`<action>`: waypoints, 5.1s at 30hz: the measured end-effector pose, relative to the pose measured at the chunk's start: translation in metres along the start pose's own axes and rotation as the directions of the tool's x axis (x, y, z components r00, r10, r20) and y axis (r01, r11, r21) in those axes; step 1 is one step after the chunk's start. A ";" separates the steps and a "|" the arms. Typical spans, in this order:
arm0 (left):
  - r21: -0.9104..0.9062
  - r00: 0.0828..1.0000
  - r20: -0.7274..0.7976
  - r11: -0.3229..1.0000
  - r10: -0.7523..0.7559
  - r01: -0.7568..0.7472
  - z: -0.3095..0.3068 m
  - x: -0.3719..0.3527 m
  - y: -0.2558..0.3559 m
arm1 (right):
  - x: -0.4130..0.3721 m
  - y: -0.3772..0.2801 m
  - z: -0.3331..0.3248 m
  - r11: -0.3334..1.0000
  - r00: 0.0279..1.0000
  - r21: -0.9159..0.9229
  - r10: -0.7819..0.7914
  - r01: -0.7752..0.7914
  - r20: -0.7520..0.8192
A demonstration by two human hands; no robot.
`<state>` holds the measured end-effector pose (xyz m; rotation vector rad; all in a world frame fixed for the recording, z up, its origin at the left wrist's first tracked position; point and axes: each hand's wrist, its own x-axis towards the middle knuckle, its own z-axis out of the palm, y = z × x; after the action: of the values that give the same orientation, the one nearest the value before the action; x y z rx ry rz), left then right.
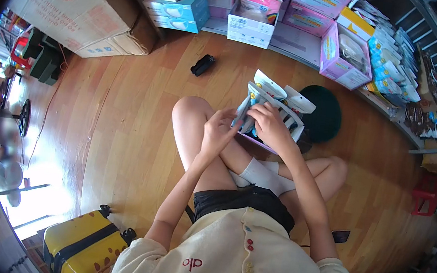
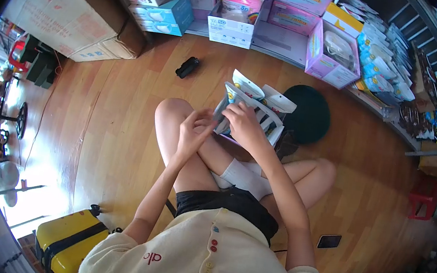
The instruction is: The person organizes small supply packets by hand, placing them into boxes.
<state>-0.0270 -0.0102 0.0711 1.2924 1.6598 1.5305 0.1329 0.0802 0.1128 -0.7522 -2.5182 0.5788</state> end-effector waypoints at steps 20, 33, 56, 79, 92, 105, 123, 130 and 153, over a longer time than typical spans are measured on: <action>-0.269 0.940 0.019 0.903 -0.342 0.334 0.008 -0.014 -0.052 | 0.061 0.019 0.018 0.993 0.976 0.101 -0.086 0.066 0.200; 0.137 0.998 -0.010 0.989 0.055 -0.053 0.027 -0.032 -0.020 | 0.059 0.035 0.028 0.999 0.916 0.040 -0.049 0.036 0.397; -0.046 1.000 -0.007 0.999 -0.017 0.017 0.031 -0.040 -0.025 | 0.032 0.012 -0.013 0.942 0.932 -0.061 -0.316 0.331 0.176; 0.660 0.963 -0.026 0.728 0.267 -0.184 0.042 -0.062 -0.005 | 0.027 0.025 -0.014 0.887 0.850 -0.240 -0.252 0.394 0.463; 0.474 0.970 -0.118 0.870 0.212 -0.133 0.027 -0.059 -0.020 | 0.027 0.023 -0.025 0.986 0.962 0.159 -0.099 0.060 0.255; 0.418 0.961 -0.186 0.902 0.205 -0.112 0.037 -0.061 0.003 | 0.018 0.024 -0.031 0.987 0.992 0.141 -0.083 0.070 0.090; 0.613 0.894 0.020 0.700 0.449 -0.365 0.041 -0.057 -0.024 | 0.005 0.032 -0.027 0.978 0.977 -0.031 -0.202 0.204 0.070; 0.580 0.946 -0.013 0.773 0.324 -0.257 0.041 -0.059 -0.003 | 0.027 0.028 -0.028 0.978 0.959 -0.199 0.006 0.053 0.284; 0.572 0.865 -0.186 0.767 0.467 -0.291 0.064 -0.053 -0.045 | -0.003 0.014 -0.010 0.921 0.971 -0.379 0.005 0.089 0.240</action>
<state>0.0369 -0.0244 0.0035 1.8490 2.2461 1.6392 0.1458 0.0911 0.1128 -0.8006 -2.9099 0.1555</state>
